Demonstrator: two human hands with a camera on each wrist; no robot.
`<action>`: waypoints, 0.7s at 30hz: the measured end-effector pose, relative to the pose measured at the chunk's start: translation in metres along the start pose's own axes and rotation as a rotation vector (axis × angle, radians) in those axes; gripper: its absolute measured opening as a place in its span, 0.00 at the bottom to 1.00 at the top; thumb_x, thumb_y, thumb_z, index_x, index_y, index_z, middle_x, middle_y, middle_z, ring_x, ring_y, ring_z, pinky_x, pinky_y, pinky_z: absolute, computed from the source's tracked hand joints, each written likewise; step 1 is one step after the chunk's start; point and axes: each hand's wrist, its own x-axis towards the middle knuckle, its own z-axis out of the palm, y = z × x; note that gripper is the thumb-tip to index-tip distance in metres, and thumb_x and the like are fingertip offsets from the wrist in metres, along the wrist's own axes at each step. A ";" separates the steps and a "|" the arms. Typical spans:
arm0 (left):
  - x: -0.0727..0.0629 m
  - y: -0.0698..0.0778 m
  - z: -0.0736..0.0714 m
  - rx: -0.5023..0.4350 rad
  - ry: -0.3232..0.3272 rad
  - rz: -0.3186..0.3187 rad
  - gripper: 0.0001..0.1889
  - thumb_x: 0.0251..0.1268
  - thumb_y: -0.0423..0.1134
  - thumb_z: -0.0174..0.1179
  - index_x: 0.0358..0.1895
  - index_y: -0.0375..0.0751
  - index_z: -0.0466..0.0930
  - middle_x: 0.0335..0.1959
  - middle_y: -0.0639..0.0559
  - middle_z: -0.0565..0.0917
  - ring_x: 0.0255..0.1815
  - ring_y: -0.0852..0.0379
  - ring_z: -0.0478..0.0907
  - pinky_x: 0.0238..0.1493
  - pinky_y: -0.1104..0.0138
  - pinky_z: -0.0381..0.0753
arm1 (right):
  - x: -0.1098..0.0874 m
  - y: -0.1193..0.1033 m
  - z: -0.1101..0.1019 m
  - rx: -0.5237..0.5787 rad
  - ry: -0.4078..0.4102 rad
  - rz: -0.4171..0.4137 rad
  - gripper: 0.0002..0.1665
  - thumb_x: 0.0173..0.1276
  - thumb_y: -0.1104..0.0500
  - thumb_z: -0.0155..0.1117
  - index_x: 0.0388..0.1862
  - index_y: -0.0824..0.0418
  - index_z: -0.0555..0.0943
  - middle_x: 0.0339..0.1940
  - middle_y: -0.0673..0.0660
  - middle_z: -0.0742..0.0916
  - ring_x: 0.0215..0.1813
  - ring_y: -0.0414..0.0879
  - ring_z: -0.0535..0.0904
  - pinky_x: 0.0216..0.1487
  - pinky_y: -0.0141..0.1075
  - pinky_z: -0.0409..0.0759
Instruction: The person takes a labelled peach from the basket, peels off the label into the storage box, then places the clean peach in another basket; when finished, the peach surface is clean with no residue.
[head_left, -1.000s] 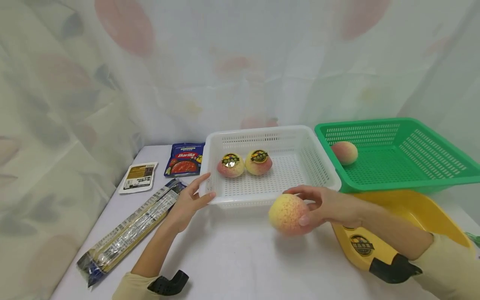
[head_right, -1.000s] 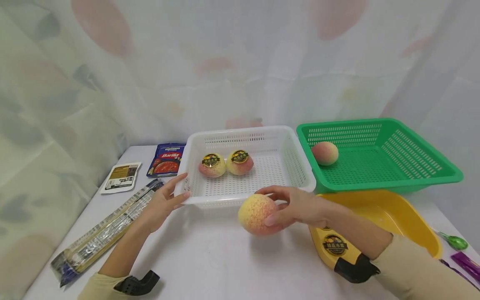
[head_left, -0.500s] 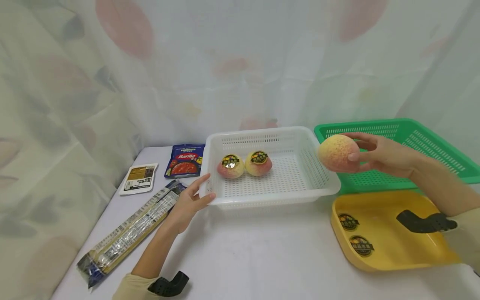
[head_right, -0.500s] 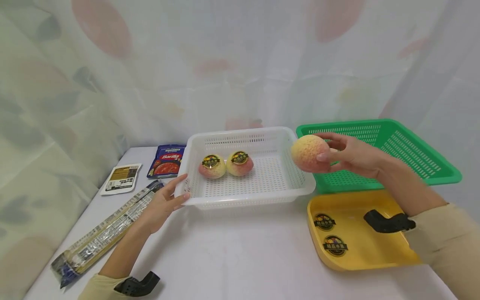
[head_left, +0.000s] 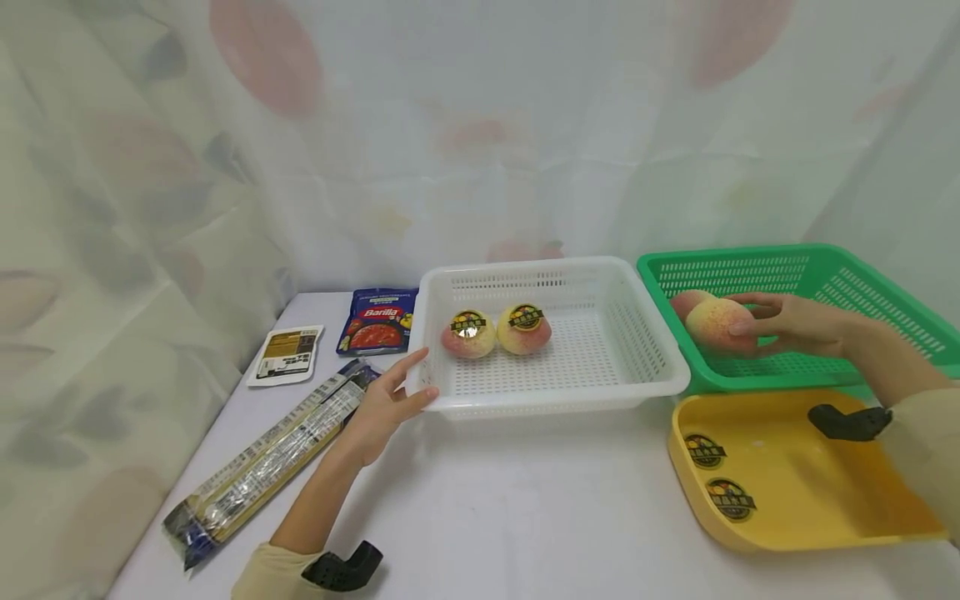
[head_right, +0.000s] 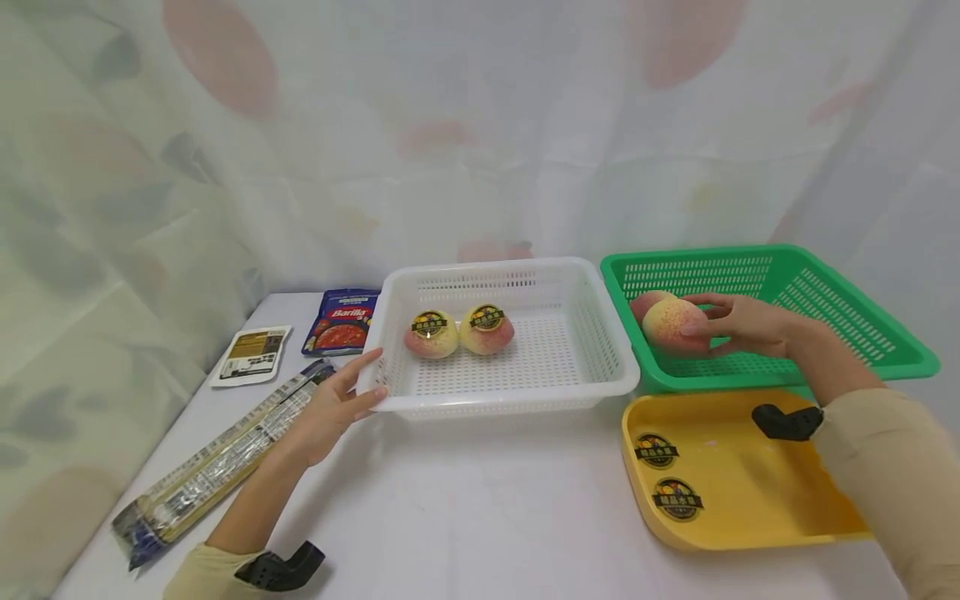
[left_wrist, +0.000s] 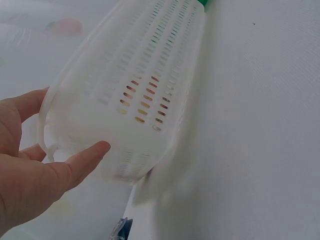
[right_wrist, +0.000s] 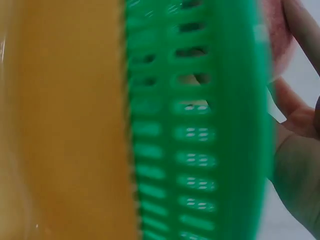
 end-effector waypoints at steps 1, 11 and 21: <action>0.000 0.000 0.000 0.000 0.000 0.002 0.36 0.66 0.33 0.59 0.75 0.43 0.53 0.74 0.42 0.53 0.62 0.44 0.68 0.54 0.64 0.75 | 0.002 0.003 0.000 -0.009 -0.016 0.017 0.44 0.73 0.61 0.55 0.75 0.68 0.40 0.68 0.75 0.55 0.54 0.50 0.75 0.54 0.55 0.75; 0.000 -0.003 0.002 -0.008 0.003 0.001 0.36 0.66 0.33 0.60 0.74 0.45 0.54 0.75 0.42 0.51 0.63 0.44 0.67 0.54 0.65 0.74 | 0.016 0.019 0.002 -0.024 -0.129 0.145 0.49 0.73 0.57 0.56 0.75 0.70 0.34 0.70 0.78 0.49 0.60 0.60 0.70 0.57 0.54 0.73; 0.000 -0.002 0.000 -0.004 0.006 0.005 0.36 0.65 0.34 0.60 0.74 0.45 0.55 0.74 0.43 0.53 0.61 0.45 0.68 0.53 0.66 0.74 | 0.018 0.025 0.002 -0.045 -0.145 0.164 0.50 0.74 0.54 0.54 0.75 0.66 0.32 0.71 0.78 0.41 0.65 0.66 0.64 0.58 0.53 0.73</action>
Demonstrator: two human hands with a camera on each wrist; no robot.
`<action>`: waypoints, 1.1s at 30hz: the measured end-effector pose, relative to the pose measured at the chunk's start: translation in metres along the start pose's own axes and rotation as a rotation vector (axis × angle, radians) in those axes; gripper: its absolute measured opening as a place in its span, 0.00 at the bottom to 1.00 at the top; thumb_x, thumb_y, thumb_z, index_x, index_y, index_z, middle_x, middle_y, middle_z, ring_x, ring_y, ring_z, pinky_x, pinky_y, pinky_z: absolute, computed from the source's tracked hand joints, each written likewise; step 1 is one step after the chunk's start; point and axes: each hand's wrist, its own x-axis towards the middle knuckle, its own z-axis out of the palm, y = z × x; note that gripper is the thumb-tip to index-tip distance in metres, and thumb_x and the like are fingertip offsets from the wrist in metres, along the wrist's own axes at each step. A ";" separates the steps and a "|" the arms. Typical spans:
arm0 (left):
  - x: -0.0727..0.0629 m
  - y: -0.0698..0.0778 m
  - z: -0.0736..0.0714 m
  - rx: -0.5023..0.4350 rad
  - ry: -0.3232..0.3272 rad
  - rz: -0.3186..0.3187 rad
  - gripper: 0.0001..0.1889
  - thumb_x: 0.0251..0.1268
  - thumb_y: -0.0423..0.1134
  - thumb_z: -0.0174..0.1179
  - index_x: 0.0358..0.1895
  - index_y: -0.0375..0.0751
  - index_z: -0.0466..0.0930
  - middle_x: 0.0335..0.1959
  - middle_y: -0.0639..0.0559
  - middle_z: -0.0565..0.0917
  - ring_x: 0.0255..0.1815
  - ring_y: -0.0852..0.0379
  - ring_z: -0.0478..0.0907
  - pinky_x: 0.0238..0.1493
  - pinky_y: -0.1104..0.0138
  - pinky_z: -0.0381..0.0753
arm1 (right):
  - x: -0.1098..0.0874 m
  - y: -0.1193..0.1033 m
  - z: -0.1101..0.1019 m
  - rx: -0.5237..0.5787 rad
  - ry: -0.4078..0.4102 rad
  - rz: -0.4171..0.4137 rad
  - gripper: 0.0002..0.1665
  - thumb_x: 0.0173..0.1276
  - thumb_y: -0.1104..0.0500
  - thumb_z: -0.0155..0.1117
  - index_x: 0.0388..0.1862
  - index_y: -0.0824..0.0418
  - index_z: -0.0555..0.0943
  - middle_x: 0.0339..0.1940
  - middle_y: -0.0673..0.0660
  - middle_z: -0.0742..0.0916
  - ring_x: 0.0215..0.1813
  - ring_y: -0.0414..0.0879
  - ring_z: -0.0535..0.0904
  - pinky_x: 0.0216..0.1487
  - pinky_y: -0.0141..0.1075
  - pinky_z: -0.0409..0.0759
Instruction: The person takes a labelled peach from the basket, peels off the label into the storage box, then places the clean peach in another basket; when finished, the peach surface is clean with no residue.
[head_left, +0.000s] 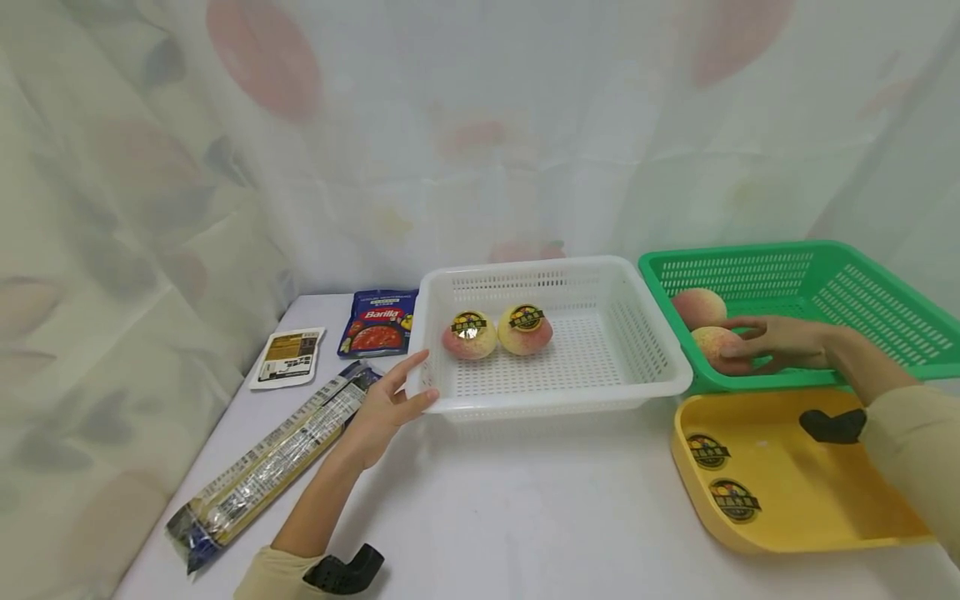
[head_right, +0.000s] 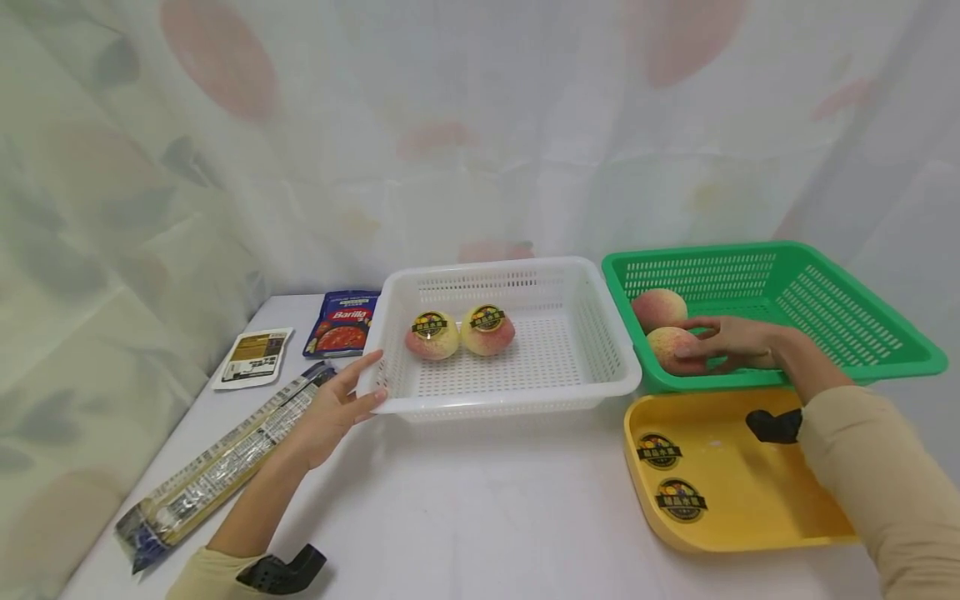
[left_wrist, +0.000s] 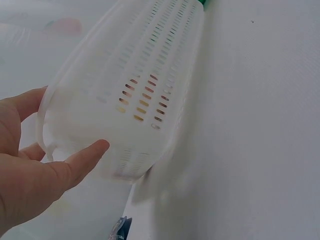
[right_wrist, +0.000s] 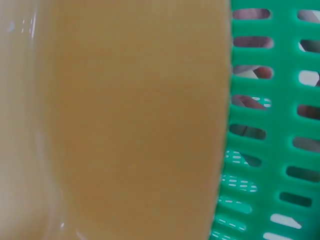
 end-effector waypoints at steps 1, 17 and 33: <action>0.000 0.000 0.000 -0.001 0.000 0.000 0.36 0.65 0.34 0.61 0.74 0.45 0.55 0.74 0.43 0.53 0.61 0.45 0.68 0.53 0.66 0.74 | 0.000 0.000 0.000 0.004 0.001 -0.001 0.49 0.74 0.54 0.54 0.76 0.66 0.33 0.71 0.78 0.40 0.66 0.66 0.62 0.58 0.52 0.73; 0.001 0.000 -0.001 -0.011 -0.006 0.002 0.36 0.65 0.33 0.60 0.74 0.44 0.54 0.74 0.42 0.54 0.60 0.46 0.68 0.52 0.67 0.75 | -0.017 0.000 -0.019 0.029 0.042 -0.035 0.42 0.76 0.57 0.51 0.76 0.65 0.39 0.72 0.77 0.47 0.65 0.65 0.66 0.56 0.55 0.73; 0.000 0.000 -0.001 -0.012 -0.015 0.005 0.36 0.66 0.33 0.59 0.75 0.44 0.53 0.74 0.42 0.53 0.61 0.45 0.68 0.53 0.66 0.75 | -0.023 -0.075 -0.042 0.109 0.136 -0.416 0.22 0.79 0.61 0.40 0.66 0.42 0.61 0.59 0.41 0.73 0.57 0.37 0.75 0.52 0.38 0.78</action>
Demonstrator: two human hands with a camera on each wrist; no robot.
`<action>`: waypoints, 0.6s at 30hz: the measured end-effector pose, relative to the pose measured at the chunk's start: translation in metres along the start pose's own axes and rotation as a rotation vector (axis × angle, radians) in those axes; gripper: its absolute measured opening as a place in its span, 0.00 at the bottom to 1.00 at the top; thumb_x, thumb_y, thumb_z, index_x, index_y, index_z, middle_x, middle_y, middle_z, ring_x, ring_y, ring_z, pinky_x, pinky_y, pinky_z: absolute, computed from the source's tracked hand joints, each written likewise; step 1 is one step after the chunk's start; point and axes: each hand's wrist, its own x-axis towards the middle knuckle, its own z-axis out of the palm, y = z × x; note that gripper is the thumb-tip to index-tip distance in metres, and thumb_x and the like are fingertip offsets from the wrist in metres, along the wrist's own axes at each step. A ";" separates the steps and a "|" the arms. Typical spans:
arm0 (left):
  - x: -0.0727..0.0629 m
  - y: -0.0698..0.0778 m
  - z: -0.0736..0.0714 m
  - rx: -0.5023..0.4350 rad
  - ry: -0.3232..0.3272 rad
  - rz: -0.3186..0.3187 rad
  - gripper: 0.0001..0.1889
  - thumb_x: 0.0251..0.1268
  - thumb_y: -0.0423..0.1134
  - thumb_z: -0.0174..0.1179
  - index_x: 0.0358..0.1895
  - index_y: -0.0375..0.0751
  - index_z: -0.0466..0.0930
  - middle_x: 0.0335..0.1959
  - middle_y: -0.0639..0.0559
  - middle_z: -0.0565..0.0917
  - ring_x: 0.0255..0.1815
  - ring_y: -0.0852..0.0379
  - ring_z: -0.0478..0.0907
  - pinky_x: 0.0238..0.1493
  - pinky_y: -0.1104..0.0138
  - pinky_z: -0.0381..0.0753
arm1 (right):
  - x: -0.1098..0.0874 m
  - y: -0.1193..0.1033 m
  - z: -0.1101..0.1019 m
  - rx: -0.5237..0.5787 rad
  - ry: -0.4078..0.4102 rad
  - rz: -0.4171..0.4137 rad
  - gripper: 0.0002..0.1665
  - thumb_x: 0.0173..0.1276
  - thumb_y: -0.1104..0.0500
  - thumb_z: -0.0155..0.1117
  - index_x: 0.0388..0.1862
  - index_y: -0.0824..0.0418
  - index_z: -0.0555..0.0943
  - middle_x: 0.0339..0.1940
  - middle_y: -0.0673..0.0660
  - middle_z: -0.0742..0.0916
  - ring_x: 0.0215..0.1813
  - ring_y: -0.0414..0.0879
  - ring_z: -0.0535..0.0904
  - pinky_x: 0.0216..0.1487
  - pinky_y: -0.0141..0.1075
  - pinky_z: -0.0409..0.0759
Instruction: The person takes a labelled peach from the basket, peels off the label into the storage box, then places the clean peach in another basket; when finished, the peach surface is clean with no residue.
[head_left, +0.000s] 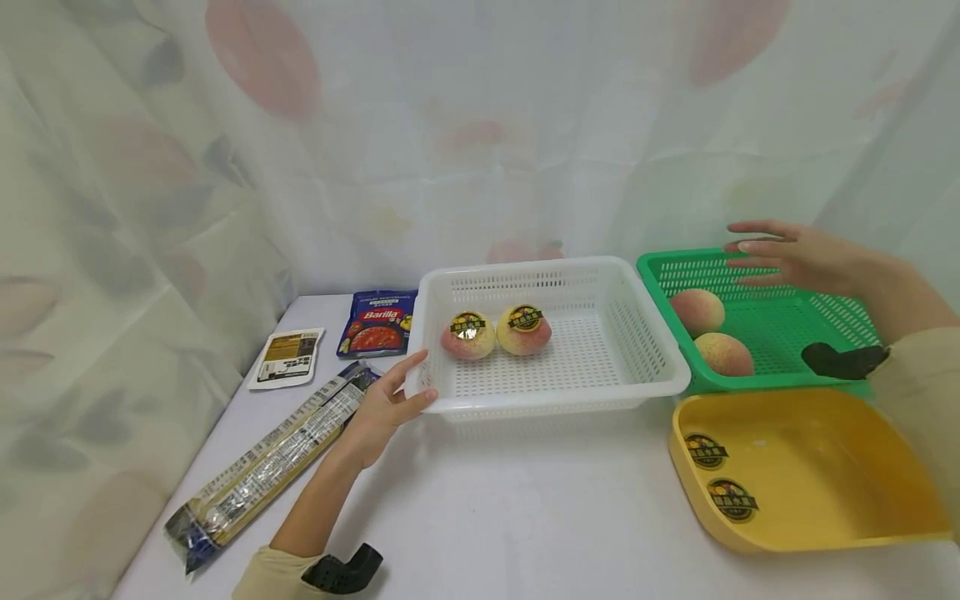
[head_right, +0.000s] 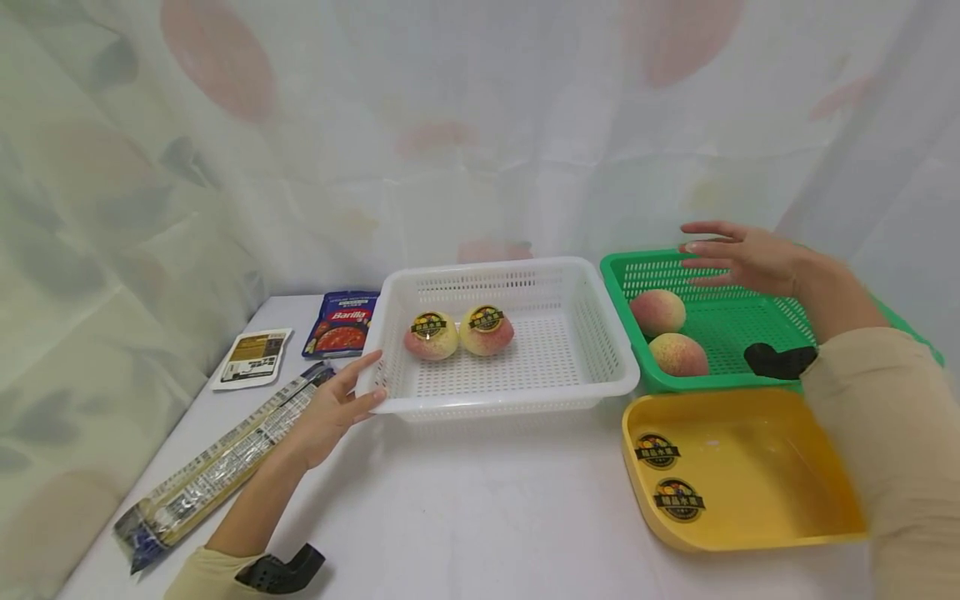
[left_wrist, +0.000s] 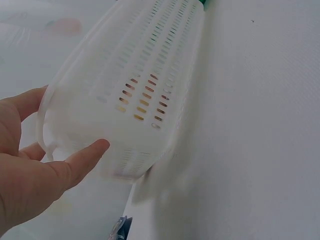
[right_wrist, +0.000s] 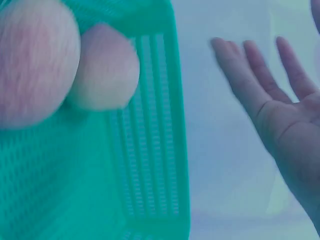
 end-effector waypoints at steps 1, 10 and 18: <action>0.000 0.000 0.000 0.002 0.003 0.000 0.36 0.66 0.33 0.59 0.75 0.44 0.54 0.74 0.42 0.53 0.61 0.45 0.68 0.53 0.66 0.75 | 0.006 -0.005 0.005 0.003 0.010 -0.016 0.22 0.79 0.61 0.40 0.67 0.44 0.60 0.59 0.42 0.72 0.58 0.37 0.75 0.53 0.37 0.78; 0.001 -0.003 0.000 -0.026 0.020 0.005 0.36 0.66 0.32 0.59 0.74 0.43 0.54 0.74 0.42 0.54 0.60 0.47 0.69 0.52 0.67 0.75 | 0.073 -0.029 0.056 0.026 -0.011 -0.022 0.31 0.76 0.63 0.49 0.73 0.55 0.52 0.69 0.56 0.63 0.65 0.46 0.67 0.60 0.40 0.73; 0.002 -0.005 0.002 -0.026 0.020 0.010 0.36 0.65 0.32 0.60 0.74 0.44 0.55 0.74 0.44 0.55 0.59 0.47 0.70 0.52 0.66 0.75 | 0.132 -0.028 0.104 -0.031 -0.116 0.071 0.39 0.69 0.63 0.60 0.74 0.59 0.54 0.72 0.60 0.61 0.67 0.56 0.62 0.63 0.52 0.66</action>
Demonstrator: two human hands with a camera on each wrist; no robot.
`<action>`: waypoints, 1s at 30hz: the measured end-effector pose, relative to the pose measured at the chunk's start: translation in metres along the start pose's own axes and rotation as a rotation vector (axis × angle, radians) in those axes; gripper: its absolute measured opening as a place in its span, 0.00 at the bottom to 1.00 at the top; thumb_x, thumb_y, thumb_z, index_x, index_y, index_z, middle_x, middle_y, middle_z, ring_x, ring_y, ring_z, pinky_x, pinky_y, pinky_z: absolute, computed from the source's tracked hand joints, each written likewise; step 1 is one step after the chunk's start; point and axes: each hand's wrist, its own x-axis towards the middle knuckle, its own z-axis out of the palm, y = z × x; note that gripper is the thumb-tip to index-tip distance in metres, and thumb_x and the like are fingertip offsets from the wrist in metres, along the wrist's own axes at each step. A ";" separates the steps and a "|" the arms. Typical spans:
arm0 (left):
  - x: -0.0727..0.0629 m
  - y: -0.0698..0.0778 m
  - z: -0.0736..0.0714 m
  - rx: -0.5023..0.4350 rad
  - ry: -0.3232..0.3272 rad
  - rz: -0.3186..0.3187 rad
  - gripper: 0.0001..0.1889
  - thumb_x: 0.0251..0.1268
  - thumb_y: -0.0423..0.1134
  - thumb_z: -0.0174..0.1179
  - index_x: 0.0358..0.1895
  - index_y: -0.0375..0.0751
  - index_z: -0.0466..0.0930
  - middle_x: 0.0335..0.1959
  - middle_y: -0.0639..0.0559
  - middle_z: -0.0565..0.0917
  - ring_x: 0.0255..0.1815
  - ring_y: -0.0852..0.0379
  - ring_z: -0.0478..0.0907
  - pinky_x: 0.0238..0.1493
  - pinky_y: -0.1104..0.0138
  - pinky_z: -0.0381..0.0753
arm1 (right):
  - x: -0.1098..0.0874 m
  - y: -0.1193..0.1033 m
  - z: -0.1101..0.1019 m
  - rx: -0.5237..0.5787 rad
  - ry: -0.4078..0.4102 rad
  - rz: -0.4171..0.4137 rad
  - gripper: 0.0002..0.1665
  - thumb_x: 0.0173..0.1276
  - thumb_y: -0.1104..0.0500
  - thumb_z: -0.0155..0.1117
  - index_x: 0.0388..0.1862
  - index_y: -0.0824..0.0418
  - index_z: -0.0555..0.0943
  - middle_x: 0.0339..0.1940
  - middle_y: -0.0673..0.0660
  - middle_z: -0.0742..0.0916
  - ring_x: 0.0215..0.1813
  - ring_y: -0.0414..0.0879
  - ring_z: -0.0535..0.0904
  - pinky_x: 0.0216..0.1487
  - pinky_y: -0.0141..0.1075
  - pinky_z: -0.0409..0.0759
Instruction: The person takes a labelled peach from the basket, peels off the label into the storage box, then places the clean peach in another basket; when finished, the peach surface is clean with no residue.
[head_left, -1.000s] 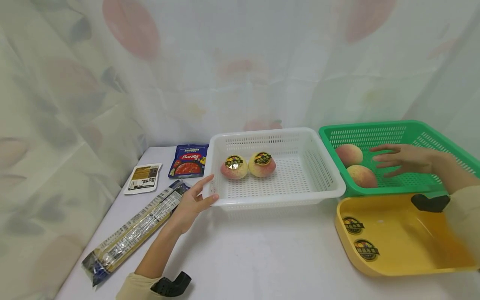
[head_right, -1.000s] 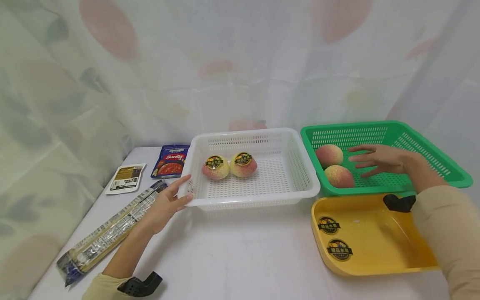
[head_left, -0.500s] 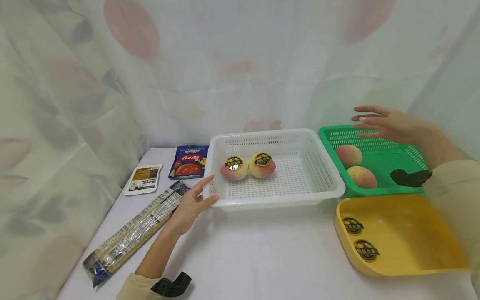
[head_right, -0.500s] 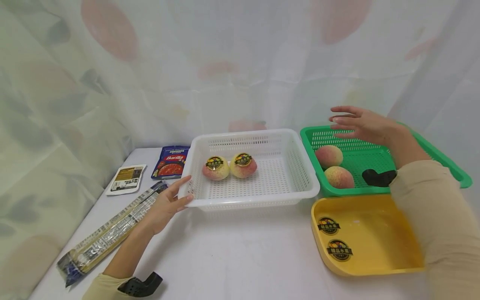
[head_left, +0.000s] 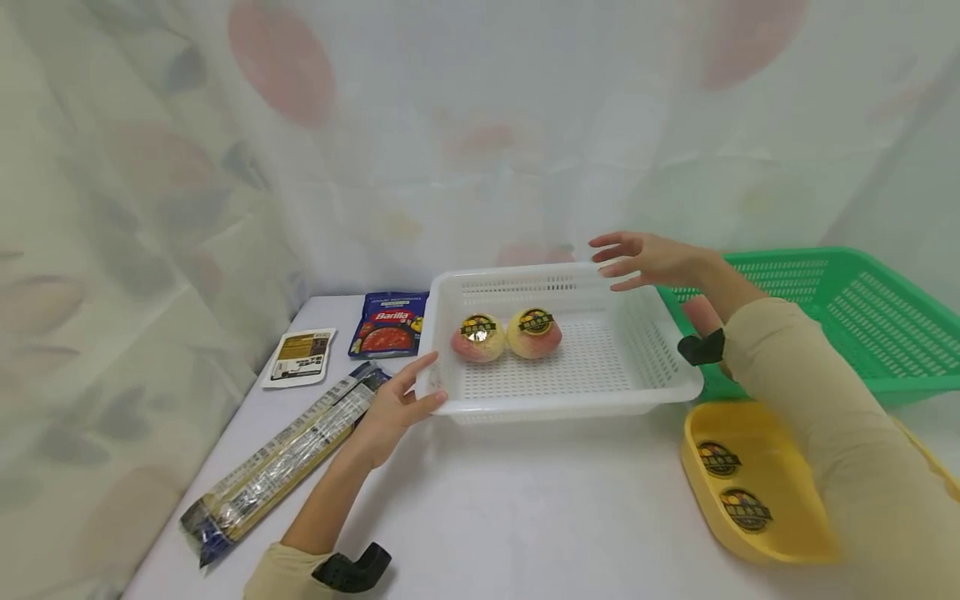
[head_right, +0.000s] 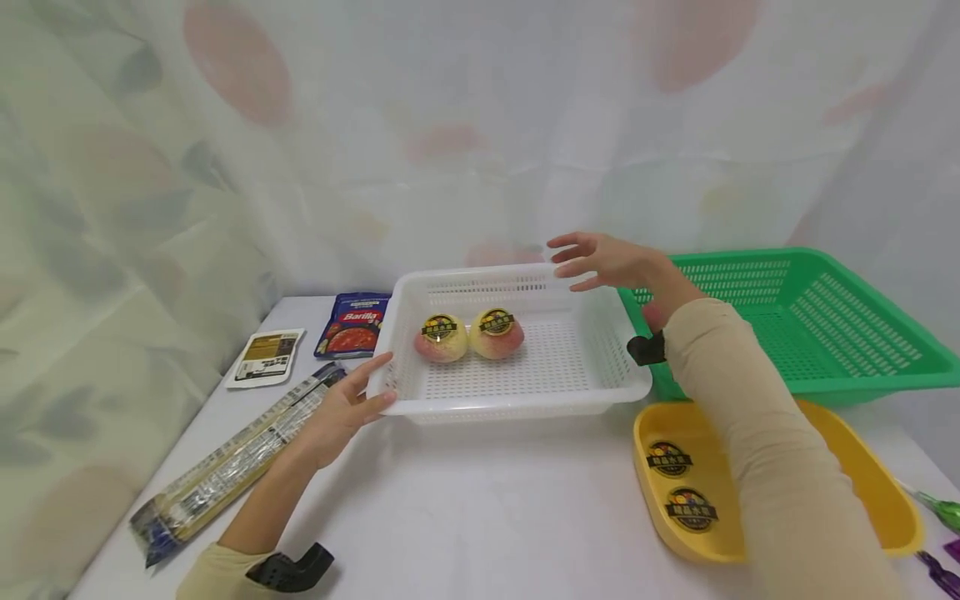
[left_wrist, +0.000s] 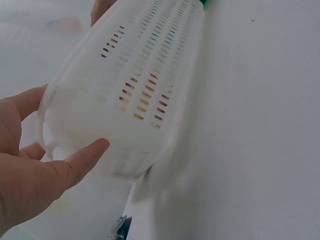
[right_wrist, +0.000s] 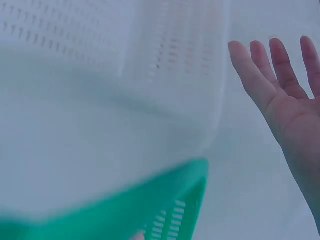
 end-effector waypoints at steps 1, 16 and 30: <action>0.000 0.000 0.001 0.000 -0.003 0.002 0.36 0.65 0.31 0.60 0.74 0.43 0.55 0.74 0.43 0.55 0.59 0.48 0.70 0.52 0.66 0.75 | 0.006 0.002 0.004 -0.016 -0.020 0.019 0.39 0.69 0.63 0.61 0.73 0.59 0.54 0.72 0.60 0.62 0.67 0.57 0.62 0.63 0.51 0.68; 0.001 -0.001 0.006 0.030 -0.022 -0.004 0.36 0.64 0.34 0.62 0.74 0.45 0.56 0.74 0.44 0.53 0.59 0.46 0.70 0.55 0.63 0.74 | 0.057 0.023 0.062 -0.185 -0.201 0.138 0.48 0.61 0.65 0.69 0.75 0.60 0.54 0.73 0.64 0.59 0.70 0.58 0.59 0.58 0.52 0.72; 0.001 -0.001 0.007 0.043 -0.026 0.005 0.37 0.64 0.35 0.62 0.74 0.44 0.55 0.74 0.44 0.54 0.60 0.45 0.70 0.55 0.62 0.74 | 0.070 0.035 0.088 -0.234 -0.134 0.148 0.51 0.51 0.70 0.75 0.71 0.55 0.61 0.70 0.63 0.59 0.62 0.59 0.67 0.46 0.43 0.81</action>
